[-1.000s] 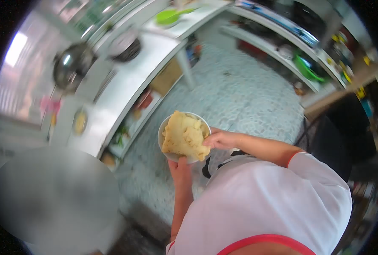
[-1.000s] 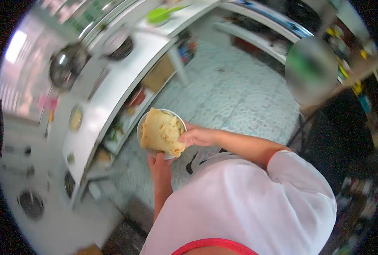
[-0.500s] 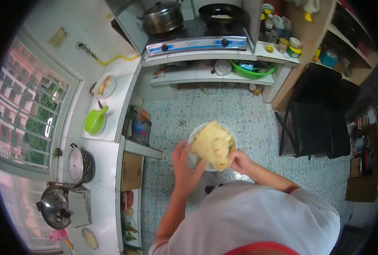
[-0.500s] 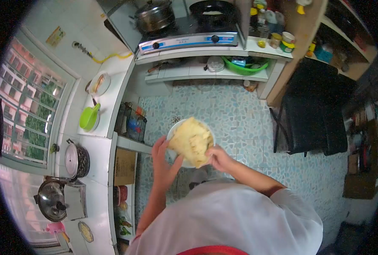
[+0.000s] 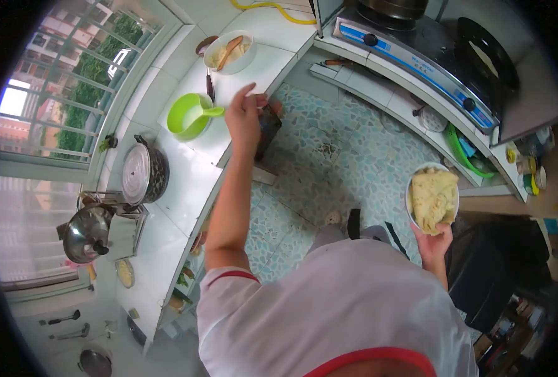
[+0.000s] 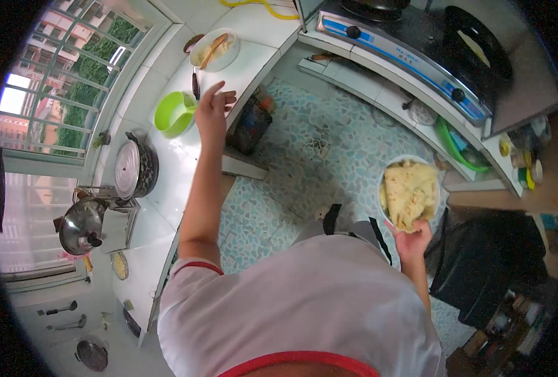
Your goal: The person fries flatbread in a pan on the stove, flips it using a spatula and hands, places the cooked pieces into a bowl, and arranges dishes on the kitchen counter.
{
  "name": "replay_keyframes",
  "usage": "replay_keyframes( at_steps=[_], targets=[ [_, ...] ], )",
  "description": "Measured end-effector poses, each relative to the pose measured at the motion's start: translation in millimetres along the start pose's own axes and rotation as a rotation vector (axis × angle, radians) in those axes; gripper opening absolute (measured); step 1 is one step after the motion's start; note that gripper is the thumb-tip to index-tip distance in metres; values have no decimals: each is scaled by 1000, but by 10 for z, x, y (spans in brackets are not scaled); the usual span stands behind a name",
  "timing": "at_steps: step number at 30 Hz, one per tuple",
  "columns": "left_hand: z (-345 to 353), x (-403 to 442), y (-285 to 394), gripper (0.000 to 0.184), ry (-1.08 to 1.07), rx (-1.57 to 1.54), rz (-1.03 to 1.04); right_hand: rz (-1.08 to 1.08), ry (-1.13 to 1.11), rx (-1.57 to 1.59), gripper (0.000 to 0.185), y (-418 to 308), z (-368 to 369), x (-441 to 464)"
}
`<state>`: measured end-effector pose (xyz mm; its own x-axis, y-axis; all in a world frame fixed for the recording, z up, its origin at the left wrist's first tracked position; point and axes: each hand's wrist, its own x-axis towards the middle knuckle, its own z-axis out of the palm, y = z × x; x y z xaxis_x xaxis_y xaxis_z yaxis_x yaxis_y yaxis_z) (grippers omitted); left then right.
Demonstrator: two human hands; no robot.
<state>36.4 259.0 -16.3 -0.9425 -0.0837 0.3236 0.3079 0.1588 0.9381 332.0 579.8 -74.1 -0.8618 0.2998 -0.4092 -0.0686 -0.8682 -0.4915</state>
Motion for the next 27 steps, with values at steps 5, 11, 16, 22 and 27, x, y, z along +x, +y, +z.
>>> replay_keyframes(
  at_steps=[5,11,16,22,27],
  targets=[
    [33,1148,-553,40,208,617,-41,-28,66,-33,60,-451,-297,516],
    [-202,1577,-1275,21,278,905,-91,-33,102,-64,58,-1032,-735,1172],
    [-288,2144,-1560,26,234,1121,-221,-73,148,-96,59,-1228,-606,1512],
    [-134,2755,-1950,44,-106,1464,-376,-75,217,-215,59,-1157,-147,1808],
    [-17,3129,-2160,51,-254,1456,-491,-116,201,-224,62,-1020,162,2087]
  ],
)
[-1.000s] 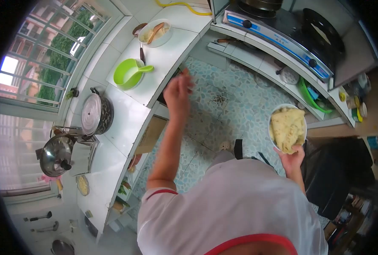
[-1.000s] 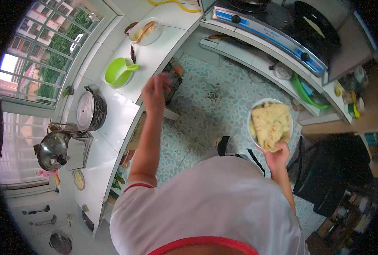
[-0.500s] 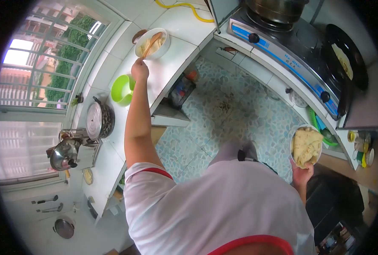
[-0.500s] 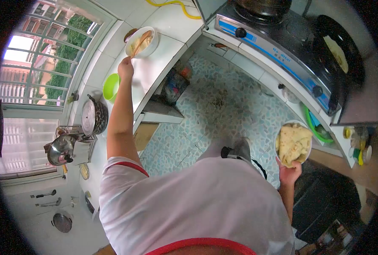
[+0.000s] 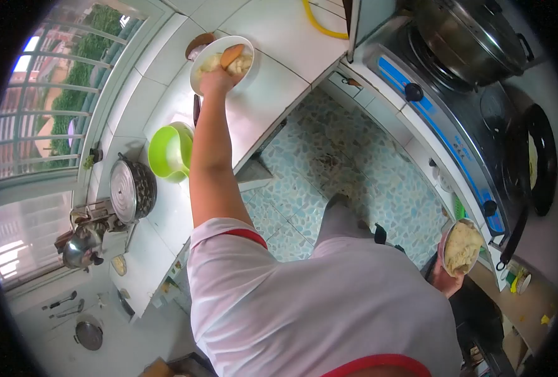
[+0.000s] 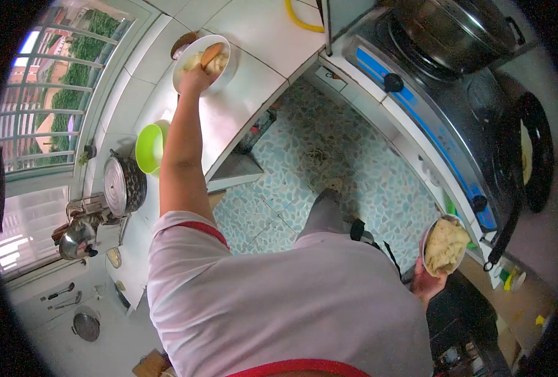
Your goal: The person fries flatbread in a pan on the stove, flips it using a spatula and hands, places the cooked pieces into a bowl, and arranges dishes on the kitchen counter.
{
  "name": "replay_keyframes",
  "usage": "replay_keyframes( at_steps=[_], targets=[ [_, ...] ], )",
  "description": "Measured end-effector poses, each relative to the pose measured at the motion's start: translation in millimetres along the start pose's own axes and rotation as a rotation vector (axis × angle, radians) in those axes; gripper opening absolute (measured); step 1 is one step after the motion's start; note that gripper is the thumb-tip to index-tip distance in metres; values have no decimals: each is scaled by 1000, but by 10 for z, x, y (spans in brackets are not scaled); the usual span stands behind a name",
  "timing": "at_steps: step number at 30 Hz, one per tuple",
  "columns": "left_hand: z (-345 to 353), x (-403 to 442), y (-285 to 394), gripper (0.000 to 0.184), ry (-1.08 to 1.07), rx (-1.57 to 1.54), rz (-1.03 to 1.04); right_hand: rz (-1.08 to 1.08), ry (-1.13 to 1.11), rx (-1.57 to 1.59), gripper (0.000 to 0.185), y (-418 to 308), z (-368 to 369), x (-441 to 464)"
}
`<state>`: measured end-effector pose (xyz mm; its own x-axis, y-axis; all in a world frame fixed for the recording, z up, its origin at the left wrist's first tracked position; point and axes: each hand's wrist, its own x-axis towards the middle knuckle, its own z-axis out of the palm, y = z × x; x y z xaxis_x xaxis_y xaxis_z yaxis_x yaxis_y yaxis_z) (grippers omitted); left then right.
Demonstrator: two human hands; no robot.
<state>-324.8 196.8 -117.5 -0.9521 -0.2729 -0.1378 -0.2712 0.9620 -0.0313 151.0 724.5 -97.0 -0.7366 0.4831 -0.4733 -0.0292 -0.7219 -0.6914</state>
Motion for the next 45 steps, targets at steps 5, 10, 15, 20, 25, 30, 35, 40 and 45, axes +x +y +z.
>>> replay_keyframes(
  at_steps=[5,10,15,20,25,30,35,40,45],
  targets=[
    [-23,248,56,44,-27,-2,-1,58,-76,33,64,24,500,98],
    [-108,645,-415,40,-148,-530,-114,117,-110,63,63,-19,230,222],
    [-199,390,-450,39,-99,-381,31,147,-115,-18,62,-119,370,265],
    [-833,-802,205,32,-34,-987,414,-16,84,-96,63,-170,-4,380],
    [-1145,-2068,1532,43,-455,-951,689,33,73,184,63,-500,-131,836],
    [-1539,-2794,3720,39,-314,-661,1376,9,67,357,62,-594,-689,944],
    [-1587,-2875,5552,29,34,-134,1571,-96,157,419,61,-538,-1186,785],
    [-1459,-2944,6753,20,201,560,1562,-145,313,491,55,-481,-1652,601],
    [-1095,-3154,7236,19,50,796,1567,-227,439,541,48,-618,-1797,537]
  ],
)
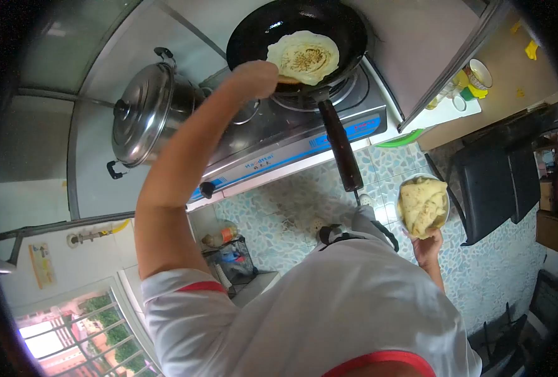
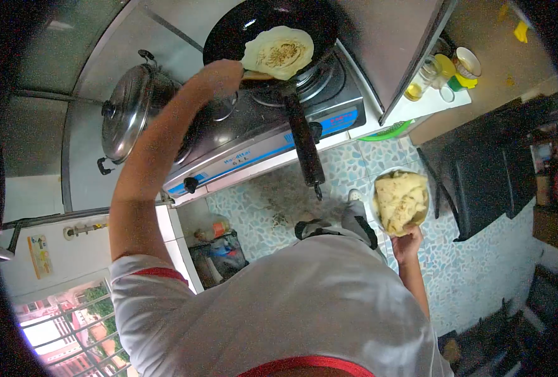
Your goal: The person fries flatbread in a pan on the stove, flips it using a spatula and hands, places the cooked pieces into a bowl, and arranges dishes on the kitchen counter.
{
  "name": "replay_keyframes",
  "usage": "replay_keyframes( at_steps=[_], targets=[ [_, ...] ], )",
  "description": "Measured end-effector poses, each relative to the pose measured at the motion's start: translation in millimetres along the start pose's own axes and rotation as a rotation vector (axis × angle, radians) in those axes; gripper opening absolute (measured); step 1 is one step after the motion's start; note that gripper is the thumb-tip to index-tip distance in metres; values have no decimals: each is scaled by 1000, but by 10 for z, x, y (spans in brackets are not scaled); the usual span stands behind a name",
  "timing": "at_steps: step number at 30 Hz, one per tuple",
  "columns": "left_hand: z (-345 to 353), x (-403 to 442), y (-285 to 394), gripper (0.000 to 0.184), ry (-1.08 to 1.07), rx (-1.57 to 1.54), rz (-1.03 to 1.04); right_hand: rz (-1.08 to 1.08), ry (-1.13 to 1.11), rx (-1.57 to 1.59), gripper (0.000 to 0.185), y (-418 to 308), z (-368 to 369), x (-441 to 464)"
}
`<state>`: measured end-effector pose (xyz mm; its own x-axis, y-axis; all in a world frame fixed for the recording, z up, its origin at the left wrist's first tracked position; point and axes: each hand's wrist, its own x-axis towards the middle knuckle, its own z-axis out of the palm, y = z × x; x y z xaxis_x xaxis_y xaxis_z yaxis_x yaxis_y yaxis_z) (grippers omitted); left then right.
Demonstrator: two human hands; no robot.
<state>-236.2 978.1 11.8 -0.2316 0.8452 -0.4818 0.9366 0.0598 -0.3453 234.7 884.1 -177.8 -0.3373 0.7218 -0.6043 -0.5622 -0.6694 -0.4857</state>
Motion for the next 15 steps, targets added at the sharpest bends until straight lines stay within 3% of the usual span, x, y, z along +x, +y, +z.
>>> replay_keyframes(
  at_steps=[2,5,8,11,15],
  targets=[
    [188,188,171,19,163,-109,-95,-13,-4,20,46,-58,-65,78],
    [282,356,197,19,245,-153,-178,-8,-31,49,45,-115,-87,150],
    [481,439,89,19,337,-267,-122,9,-21,56,44,-108,-134,199],
    [448,375,90,17,233,-299,-75,17,-21,62,44,-96,-167,257],
    [495,502,173,19,409,-216,-31,43,-40,64,44,-102,-110,263]
  ],
)
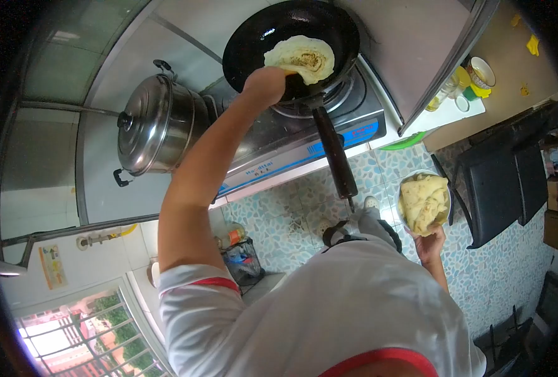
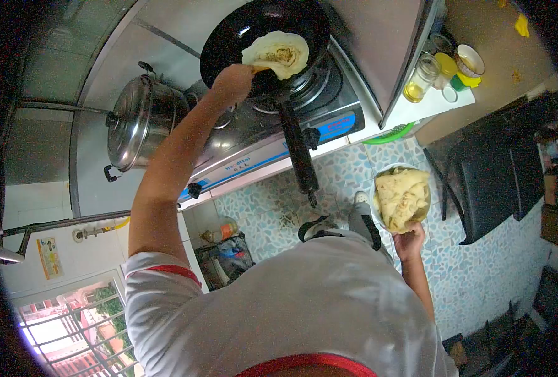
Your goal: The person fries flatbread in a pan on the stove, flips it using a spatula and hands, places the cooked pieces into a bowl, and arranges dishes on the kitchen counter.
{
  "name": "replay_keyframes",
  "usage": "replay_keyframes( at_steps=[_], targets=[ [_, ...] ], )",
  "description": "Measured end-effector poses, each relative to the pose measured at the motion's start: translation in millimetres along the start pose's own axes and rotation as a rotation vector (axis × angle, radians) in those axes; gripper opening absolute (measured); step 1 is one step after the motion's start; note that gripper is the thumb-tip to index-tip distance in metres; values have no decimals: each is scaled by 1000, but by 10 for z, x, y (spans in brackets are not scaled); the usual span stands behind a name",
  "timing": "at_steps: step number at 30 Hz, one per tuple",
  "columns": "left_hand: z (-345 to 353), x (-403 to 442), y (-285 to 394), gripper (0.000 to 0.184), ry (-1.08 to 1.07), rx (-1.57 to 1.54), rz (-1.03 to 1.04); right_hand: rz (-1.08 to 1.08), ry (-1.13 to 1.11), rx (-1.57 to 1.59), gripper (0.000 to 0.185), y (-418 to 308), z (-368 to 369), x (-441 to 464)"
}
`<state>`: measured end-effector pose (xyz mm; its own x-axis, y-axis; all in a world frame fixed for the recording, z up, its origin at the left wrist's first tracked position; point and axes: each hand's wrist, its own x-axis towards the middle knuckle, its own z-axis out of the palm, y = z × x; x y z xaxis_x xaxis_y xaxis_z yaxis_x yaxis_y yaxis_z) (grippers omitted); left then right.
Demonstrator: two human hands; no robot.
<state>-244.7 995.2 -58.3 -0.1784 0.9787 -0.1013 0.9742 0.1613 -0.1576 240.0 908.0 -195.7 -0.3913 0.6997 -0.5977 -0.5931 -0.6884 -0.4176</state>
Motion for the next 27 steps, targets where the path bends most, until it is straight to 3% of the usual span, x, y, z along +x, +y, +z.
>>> replay_keyframes(
  at_steps=[2,8,14,17,18,21,22,25,27],
  targets=[
    [98,216,17,21,48,-4,-21,16,-2,-8,45,6,-18,12],
    [113,566,41,24,224,-198,-333,27,-15,-34,49,9,-12,-22],
    [-445,257,-147,29,533,-303,-272,29,-24,-39,50,47,-5,-86],
    [-708,-52,-266,34,541,-371,-288,41,-20,-67,47,80,7,-61],
    [-716,-143,-351,32,652,-314,-210,45,-11,-78,47,93,70,-71],
    [-827,-494,-526,33,622,-545,-146,76,-50,-105,44,125,102,-18],
    [-944,-629,-483,33,536,-717,-259,89,-79,-109,43,142,141,-5],
    [-1070,-870,-573,31,394,-898,-320,116,-132,-127,50,205,277,4],
    [-1091,-936,-598,29,386,-841,-261,117,-174,-151,54,239,455,-49]
  ],
)
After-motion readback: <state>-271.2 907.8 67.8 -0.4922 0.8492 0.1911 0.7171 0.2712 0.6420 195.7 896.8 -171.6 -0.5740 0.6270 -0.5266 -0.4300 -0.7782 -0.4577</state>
